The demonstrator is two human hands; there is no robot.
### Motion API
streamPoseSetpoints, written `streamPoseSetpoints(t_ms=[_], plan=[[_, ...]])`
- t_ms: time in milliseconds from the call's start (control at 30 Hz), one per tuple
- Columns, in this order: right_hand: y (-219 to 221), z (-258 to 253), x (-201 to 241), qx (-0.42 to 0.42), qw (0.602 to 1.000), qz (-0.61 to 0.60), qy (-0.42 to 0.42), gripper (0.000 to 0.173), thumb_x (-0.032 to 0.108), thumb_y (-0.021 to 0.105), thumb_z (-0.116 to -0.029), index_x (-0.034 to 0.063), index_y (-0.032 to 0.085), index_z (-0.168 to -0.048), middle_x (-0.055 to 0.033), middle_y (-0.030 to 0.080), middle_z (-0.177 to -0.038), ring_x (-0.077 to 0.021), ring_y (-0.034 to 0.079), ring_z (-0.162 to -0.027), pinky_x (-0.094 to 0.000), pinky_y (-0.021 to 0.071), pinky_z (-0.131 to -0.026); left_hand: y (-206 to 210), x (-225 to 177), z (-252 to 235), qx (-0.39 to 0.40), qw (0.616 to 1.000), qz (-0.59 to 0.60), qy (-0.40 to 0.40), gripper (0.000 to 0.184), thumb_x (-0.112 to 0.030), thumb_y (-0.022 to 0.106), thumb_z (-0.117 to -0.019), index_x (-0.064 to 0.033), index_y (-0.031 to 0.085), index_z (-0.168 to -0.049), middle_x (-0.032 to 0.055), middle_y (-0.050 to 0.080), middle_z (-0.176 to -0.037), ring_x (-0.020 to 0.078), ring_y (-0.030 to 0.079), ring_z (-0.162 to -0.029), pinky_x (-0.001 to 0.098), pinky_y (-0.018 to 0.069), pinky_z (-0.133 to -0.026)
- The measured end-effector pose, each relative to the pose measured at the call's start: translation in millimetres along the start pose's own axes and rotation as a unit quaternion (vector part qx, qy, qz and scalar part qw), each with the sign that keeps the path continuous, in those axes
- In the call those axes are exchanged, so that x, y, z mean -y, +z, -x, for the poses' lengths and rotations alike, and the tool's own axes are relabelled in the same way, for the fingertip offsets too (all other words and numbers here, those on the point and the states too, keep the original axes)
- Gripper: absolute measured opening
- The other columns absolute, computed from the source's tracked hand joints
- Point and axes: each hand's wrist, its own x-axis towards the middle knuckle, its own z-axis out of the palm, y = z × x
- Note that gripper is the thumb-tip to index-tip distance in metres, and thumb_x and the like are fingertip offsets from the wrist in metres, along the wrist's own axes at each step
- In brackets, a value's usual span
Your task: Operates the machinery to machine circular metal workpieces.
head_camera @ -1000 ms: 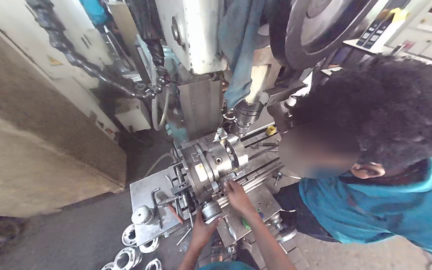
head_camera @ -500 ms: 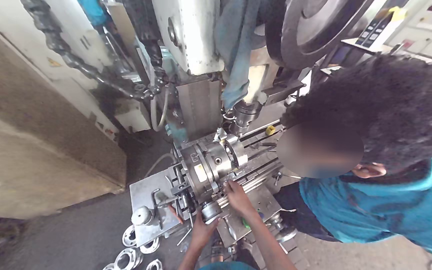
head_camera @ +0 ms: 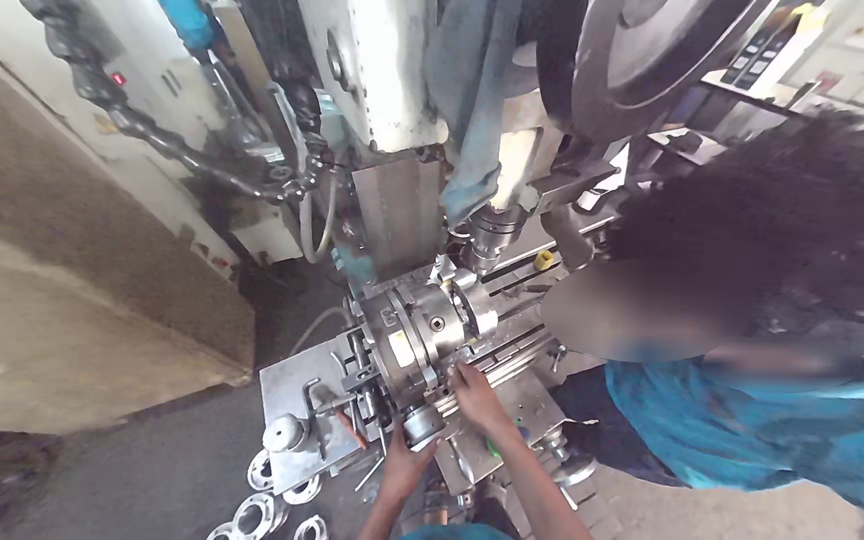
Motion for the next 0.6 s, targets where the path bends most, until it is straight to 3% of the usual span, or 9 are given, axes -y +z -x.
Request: streamPoseSetpoints(t_ms=[267,467,533,600], plan=[[1,-1,-4,0.002,1.0,-0.017,-0.009,0.039,0.03,0.039,-0.1112,-0.0003,0.064,-0.115,-0.0159,0.065,-0.101,-0.0264,0.064,-0.097,-0.0467,0.0507,-0.091,2,-2,3,-0.01,1.0,0.0,-0.001,0.107,-0.036,0.089,-0.0772,-0.0047,0.027,-0.158,0.0246,0.06,-0.132,0.0305,0.07,-0.101,0.0476,0.0617,-0.081],[10,-5,-19,-0.009,0.993,-0.113,-0.031,0.036,0.03,0.042,-0.1098,0.0022,0.064,-0.112,-0.0088,0.062,-0.088,-0.0191,0.06,-0.075,-0.0416,0.0527,-0.075,5,3,6,-0.035,0.999,0.022,-0.003,0.096,-0.027,0.086,-0.082,-0.0062,0.031,-0.158,0.0243,0.058,-0.137,0.0319,0.07,-0.104,0.049,0.0613,-0.084],[9,-6,-20,-0.001,0.991,-0.129,-0.02,0.036,0.031,0.043,-0.1093,0.0027,0.065,-0.109,-0.0081,0.062,-0.086,-0.019,0.06,-0.075,-0.0423,0.0529,-0.074,7,8,12,-0.053,0.997,0.058,0.008,0.092,-0.027,0.084,-0.0825,-0.0067,0.034,-0.156,0.0229,0.057,-0.14,0.0325,0.067,-0.112,0.0506,0.0612,-0.086],[6,-8,-19,0.011,0.989,-0.144,-0.015,0.035,0.03,0.044,-0.109,0.0022,0.066,-0.108,-0.0086,0.064,-0.088,-0.019,0.062,-0.077,-0.0425,0.0535,-0.076,12,17,21,-0.08,0.992,0.097,0.014,0.09,-0.027,0.083,-0.0829,-0.0066,0.035,-0.156,0.0225,0.056,-0.141,0.0331,0.067,-0.112,0.051,0.0612,-0.085]])
